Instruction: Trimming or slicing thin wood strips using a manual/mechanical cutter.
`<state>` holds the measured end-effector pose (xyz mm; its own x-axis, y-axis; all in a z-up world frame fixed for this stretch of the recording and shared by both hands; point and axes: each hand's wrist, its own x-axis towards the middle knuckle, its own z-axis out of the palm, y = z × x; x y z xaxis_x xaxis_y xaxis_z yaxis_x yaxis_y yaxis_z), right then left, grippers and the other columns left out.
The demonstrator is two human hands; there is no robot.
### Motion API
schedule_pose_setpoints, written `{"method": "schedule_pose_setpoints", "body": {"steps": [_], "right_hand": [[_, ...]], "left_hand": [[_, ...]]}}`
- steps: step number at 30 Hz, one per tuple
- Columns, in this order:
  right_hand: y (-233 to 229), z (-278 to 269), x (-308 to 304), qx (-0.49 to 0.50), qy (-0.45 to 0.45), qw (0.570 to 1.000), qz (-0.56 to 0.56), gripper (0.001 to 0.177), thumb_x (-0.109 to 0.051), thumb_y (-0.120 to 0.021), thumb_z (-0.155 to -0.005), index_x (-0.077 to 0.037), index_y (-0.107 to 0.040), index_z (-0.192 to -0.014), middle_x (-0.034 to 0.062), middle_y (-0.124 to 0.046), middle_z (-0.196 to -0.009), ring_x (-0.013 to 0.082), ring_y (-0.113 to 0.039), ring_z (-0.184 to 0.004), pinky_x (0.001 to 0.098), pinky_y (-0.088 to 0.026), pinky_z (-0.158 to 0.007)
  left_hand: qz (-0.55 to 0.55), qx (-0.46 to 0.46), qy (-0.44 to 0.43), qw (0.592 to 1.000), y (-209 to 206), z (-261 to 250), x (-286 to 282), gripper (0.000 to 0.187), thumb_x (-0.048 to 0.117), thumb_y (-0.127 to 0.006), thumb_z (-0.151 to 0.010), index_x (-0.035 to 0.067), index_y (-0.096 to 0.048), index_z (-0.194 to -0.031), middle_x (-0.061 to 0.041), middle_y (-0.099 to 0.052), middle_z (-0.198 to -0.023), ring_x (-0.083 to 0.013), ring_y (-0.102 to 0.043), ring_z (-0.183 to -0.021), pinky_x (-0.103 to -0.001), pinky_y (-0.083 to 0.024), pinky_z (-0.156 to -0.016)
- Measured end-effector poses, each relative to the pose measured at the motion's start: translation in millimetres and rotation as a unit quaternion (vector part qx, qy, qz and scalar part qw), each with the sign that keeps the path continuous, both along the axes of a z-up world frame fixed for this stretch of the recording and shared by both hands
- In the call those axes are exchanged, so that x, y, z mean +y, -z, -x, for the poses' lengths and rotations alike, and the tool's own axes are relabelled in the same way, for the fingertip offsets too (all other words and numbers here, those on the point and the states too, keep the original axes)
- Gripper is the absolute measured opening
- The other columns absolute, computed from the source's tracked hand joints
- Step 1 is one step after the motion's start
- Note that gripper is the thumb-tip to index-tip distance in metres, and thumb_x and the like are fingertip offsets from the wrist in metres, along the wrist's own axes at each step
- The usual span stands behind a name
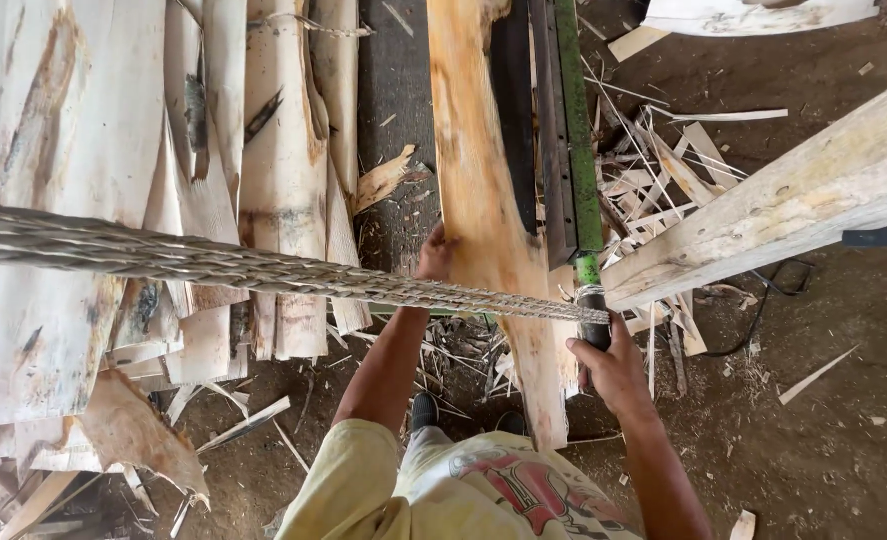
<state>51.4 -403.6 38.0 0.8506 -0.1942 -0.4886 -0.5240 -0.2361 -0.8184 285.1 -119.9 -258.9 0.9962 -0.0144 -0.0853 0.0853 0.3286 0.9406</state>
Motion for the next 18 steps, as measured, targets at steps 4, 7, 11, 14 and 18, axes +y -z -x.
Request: {"method": "schedule_pose_setpoints", "body": {"steps": [4, 7, 11, 14, 18], "right_hand": [[-11.5, -2.5, 3.2, -0.01, 0.01, 1.0, -0.012, 0.064, -0.013, -0.071, -0.081, -0.006, -0.045, -0.14, 0.0084, -0.064, -0.074, 0.0188, -0.06, -0.046, 0.0346, -0.051, -0.041], [-15.4, -2.2, 3.3, -0.031, 0.003, 0.999, -0.022, 0.061, -0.013, -0.073, -0.082, -0.006, -0.046, -0.137, 0.0069, -0.063, -0.08, 0.018, -0.06, -0.049, 0.0354, -0.053, -0.042], [-23.0, -6.1, -1.6, 0.0, -0.012, 1.0, -0.003, 0.057, -0.013, -0.073, -0.084, -0.005, -0.047, -0.135, 0.0087, -0.063, -0.083, 0.0181, -0.062, -0.052, 0.0341, -0.057, -0.046], [-17.5, -8.8, -6.2, -0.019, -0.021, 0.999, -0.046, 0.059, -0.01, -0.071, -0.083, -0.003, -0.046, -0.136, 0.0137, -0.063, -0.08, 0.018, -0.062, -0.054, 0.0338, -0.055, -0.044], [-21.7, -15.1, -9.3, -0.038, -0.022, 0.996, -0.077, 0.061, -0.008, -0.071, -0.082, -0.003, -0.043, -0.136, 0.0098, -0.061, -0.081, 0.0167, -0.061, -0.057, 0.0334, -0.054, -0.041]], "left_hand": [[0.024, -0.061, 0.037, 0.997, 56.4, 33.4, -7.9, 0.048, 0.001, -0.063, -0.103, 0.007, -0.057, -0.15, -0.008, -0.069, -0.126, -0.0159, -0.062, -0.107, -0.032, -0.055, -0.092], [0.048, 0.067, 0.058, 0.995, 32.8, 79.5, -17.8, 0.063, 0.003, -0.064, -0.1, 0.013, -0.047, -0.159, -0.013, -0.065, -0.125, -0.0194, -0.06, -0.103, -0.038, -0.056, -0.091], [0.075, 0.098, 0.072, 0.99, -9.8, 107.5, -30.3, 0.072, 0.003, -0.061, -0.099, 0.016, -0.033, -0.164, -0.014, -0.06, -0.135, -0.0201, -0.059, -0.109, -0.039, -0.055, -0.095], [-0.036, 0.09, 0.087, 0.992, -36.9, 109.5, -36.4, 0.078, 0.001, -0.056, -0.1, 0.018, -0.017, -0.165, -0.013, -0.048, -0.153, -0.0208, -0.056, -0.123, -0.039, -0.052, -0.105], [-0.219, 0.083, 0.085, 0.969, -74.5, 87.3, -48.9, 0.08, 0.001, -0.058, -0.097, 0.018, -0.018, -0.164, -0.017, -0.051, -0.148, -0.0253, -0.06, -0.122, -0.04, -0.053, -0.103]]}}
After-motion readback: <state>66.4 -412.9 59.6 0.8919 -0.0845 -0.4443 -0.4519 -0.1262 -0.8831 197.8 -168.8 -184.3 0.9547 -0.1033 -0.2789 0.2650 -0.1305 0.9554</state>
